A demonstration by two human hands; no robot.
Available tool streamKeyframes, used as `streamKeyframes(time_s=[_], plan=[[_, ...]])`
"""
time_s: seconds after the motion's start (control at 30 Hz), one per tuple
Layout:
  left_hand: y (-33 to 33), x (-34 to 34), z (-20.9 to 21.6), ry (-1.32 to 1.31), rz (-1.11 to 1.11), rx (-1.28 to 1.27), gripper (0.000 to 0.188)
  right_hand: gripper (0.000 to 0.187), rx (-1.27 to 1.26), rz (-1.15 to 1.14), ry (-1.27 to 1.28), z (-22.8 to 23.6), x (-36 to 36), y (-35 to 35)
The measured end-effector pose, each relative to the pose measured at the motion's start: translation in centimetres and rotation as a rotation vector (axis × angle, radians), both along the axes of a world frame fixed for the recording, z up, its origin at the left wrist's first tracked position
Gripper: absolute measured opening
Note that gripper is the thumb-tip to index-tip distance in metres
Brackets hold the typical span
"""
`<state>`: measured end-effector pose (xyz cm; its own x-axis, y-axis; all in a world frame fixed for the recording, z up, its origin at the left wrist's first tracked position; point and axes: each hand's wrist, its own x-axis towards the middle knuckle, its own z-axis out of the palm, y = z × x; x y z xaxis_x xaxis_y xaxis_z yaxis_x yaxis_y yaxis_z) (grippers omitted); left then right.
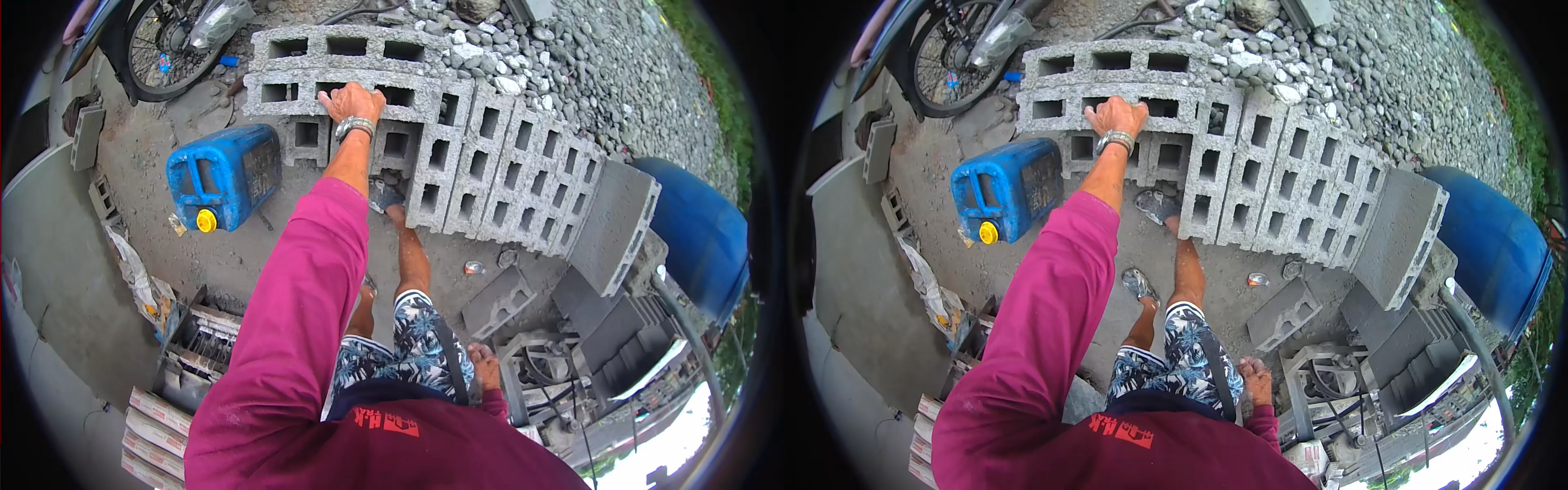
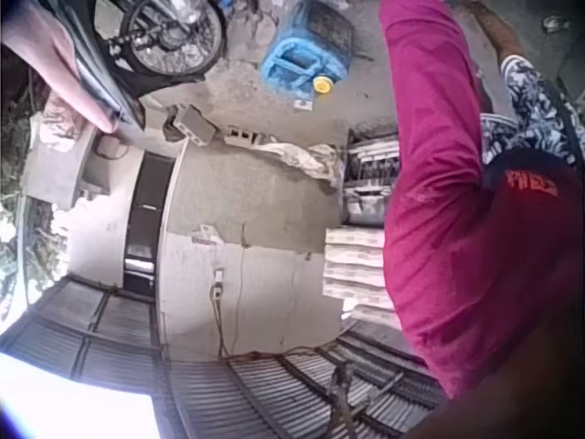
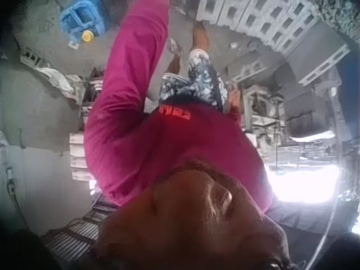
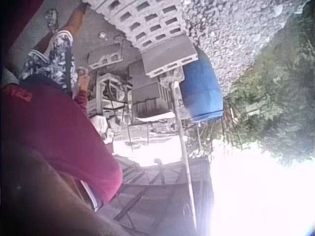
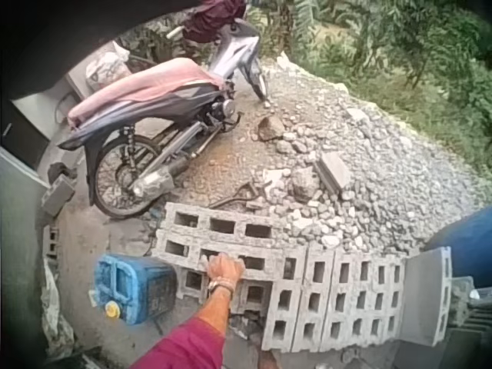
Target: The person carries cinder blocks from one area and stacks them on top of an existing row of blocks in another area.
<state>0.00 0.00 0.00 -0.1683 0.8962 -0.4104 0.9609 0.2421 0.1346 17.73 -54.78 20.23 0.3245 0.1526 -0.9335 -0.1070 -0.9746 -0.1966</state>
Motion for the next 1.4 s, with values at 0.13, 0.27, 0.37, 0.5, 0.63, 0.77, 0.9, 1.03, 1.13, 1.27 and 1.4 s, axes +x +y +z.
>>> streamKeyframes(time_s=[0.13, 0.27, 0.37, 0.5, 0.63, 0.77, 0.9, 1.03, 1.13, 1.27, 1.4], plan=[[-2.1, -4.5, 1.1, -0.053, -0.108, -0.056, 0.042, 0.034, 0.059, -0.129, -0.009, -0.1, 0.5, 3.3], [-5.8, -13.9, 1.4, -0.325, -0.103, 0.063, 0.046, 0.031, 0.161, 0.061, -0.017, -2.8, 2.6, 9.0], [-7.9, -20.2, 2.0, -0.481, 0.006, 0.151, 0.046, 0.031, 0.29, 0.343, 0.002, -6.2, 3.2, 18.5], [-8.5, -20.0, 10.0, -0.317, -0.2, 0.165, 0.045, 0.035, 0.388, 0.466, -0.089, -8.6, 0.5, 32.2], [-13.8, -20.9, 15.1, -0.328, -0.347, -0.099, 0.04, 0.036, 0.631, 0.658, -0.204, -9.9, -5.7, 44.2], [-22.9, -23.4, 16.3, -0.331, -0.278, -0.177, 0.036, 0.049, 0.791, 0.804, -0.31, -10.6, -14.5, 55.2], [-29.3, -24.5, 16.9, -0.35, -0.256, -0.354, 0.033, 0.069, 0.614, 1.032, -0.667, -14.8, -19.9, 62.7], [-36.5, -25.5, 17.1, -0.388, -0.17, -0.456, 0.032, 0.081, 0.377, 0.896, -0.593, -18.3, -22.4, 64.9], [-40.7, -25.3, 18.3, -0.403, -0.086, -0.465, 0.027, 0.075, 0.293, 0.735, -0.634, -19.6, -23.2, 65.8], [-45.9, -23.8, 18.5, -0.413, 0.134, -0.445, 0.032, 0.057, 0.375, 0.723, -0.656, -21.3, -22.9, 65.4], [-50.6, -22.8, 18.6, -0.428, 0.394, -0.264, 0.035, 0.058, 0.422, 0.812, -0.625, -21.4, -23.4, 62.8]])
